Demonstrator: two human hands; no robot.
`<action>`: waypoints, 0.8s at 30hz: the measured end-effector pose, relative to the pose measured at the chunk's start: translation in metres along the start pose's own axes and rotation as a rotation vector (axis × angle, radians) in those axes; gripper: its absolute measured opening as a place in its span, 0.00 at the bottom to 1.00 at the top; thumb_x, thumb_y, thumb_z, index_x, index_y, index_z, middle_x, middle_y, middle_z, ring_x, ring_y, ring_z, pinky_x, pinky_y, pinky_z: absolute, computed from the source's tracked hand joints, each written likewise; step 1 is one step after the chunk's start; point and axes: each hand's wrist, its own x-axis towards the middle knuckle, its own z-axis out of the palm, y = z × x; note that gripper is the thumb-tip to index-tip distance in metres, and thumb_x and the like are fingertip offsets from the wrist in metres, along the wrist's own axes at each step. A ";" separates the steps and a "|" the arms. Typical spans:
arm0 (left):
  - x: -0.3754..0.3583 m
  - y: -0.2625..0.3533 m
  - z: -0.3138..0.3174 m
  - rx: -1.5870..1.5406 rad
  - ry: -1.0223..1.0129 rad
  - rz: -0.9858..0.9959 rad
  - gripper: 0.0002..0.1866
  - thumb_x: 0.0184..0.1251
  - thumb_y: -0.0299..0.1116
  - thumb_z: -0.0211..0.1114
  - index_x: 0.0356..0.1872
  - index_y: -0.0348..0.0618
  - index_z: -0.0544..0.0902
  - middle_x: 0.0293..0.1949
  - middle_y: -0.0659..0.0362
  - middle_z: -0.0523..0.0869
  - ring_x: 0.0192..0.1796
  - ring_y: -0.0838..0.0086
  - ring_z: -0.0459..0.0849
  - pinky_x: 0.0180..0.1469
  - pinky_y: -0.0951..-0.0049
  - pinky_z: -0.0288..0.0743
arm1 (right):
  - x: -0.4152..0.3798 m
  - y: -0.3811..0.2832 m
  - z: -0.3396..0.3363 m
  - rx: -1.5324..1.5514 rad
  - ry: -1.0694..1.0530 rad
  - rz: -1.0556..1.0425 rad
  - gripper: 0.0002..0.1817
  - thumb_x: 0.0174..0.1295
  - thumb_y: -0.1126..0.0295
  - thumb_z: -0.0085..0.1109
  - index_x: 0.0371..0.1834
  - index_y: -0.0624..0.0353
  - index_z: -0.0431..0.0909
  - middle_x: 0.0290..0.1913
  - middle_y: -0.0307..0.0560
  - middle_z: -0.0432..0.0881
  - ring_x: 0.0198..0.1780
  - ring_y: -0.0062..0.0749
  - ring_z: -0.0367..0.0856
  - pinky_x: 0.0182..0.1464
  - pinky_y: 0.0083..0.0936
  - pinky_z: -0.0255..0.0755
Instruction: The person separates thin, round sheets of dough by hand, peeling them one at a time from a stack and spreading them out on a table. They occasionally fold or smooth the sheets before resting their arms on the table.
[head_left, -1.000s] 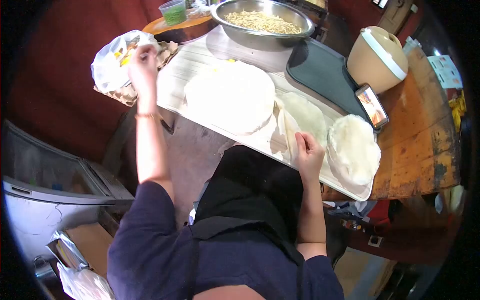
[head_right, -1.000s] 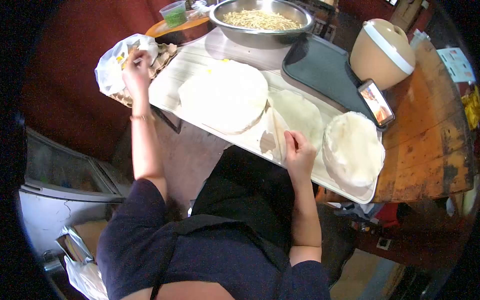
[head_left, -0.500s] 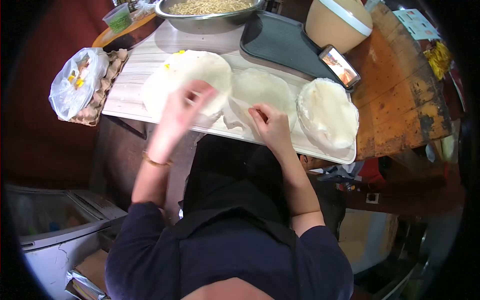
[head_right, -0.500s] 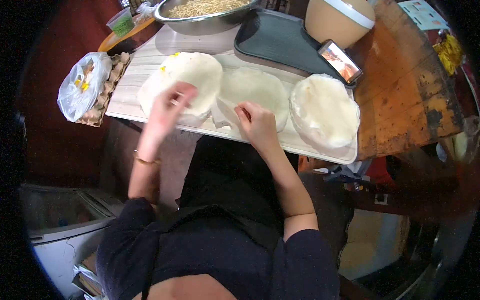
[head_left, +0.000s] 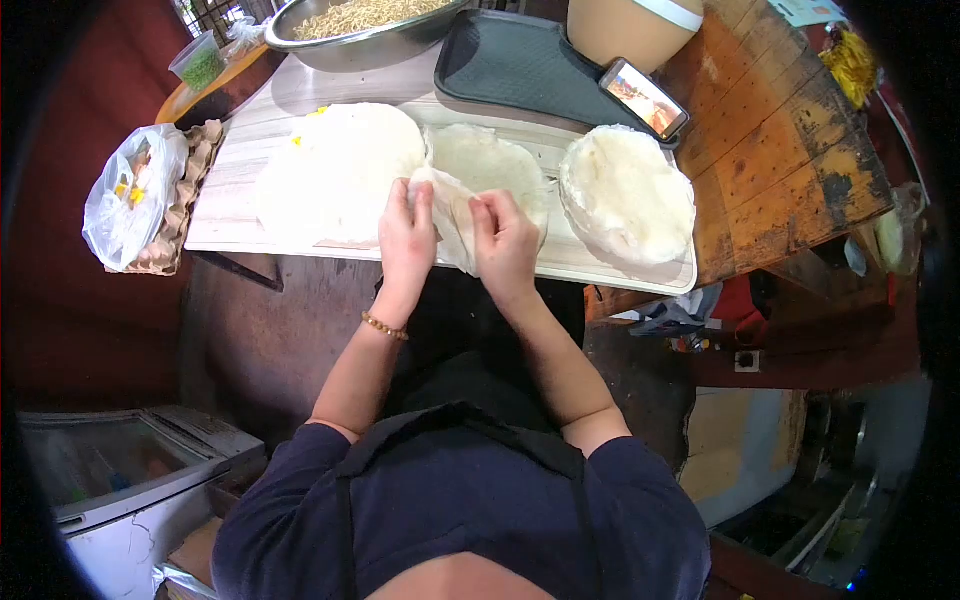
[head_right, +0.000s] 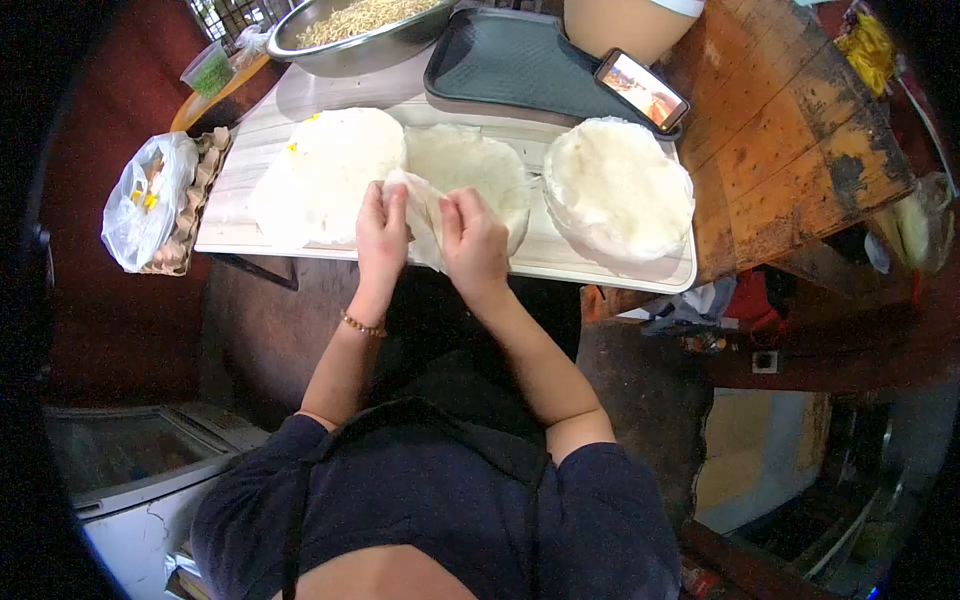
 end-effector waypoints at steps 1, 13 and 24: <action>0.001 -0.001 -0.002 -0.016 -0.007 -0.005 0.12 0.72 0.37 0.55 0.41 0.35 0.75 0.23 0.52 0.80 0.21 0.71 0.79 0.25 0.69 0.71 | 0.004 0.003 -0.003 0.019 0.005 0.076 0.05 0.64 0.72 0.55 0.33 0.62 0.75 0.26 0.55 0.78 0.27 0.48 0.79 0.30 0.36 0.70; 0.009 -0.010 -0.017 0.112 0.081 0.120 0.12 0.71 0.36 0.56 0.36 0.34 0.74 0.22 0.50 0.78 0.24 0.69 0.74 0.30 0.69 0.70 | 0.025 0.022 -0.026 0.089 0.138 0.112 0.06 0.63 0.73 0.57 0.32 0.64 0.76 0.23 0.48 0.78 0.23 0.28 0.75 0.28 0.26 0.68; 0.010 -0.002 -0.039 0.038 0.101 0.117 0.12 0.72 0.35 0.56 0.35 0.34 0.75 0.26 0.54 0.79 0.30 0.77 0.74 0.33 0.73 0.70 | 0.033 0.026 -0.055 -0.004 0.254 0.088 0.02 0.61 0.78 0.52 0.32 0.66 0.74 0.23 0.47 0.78 0.26 0.26 0.74 0.32 0.24 0.70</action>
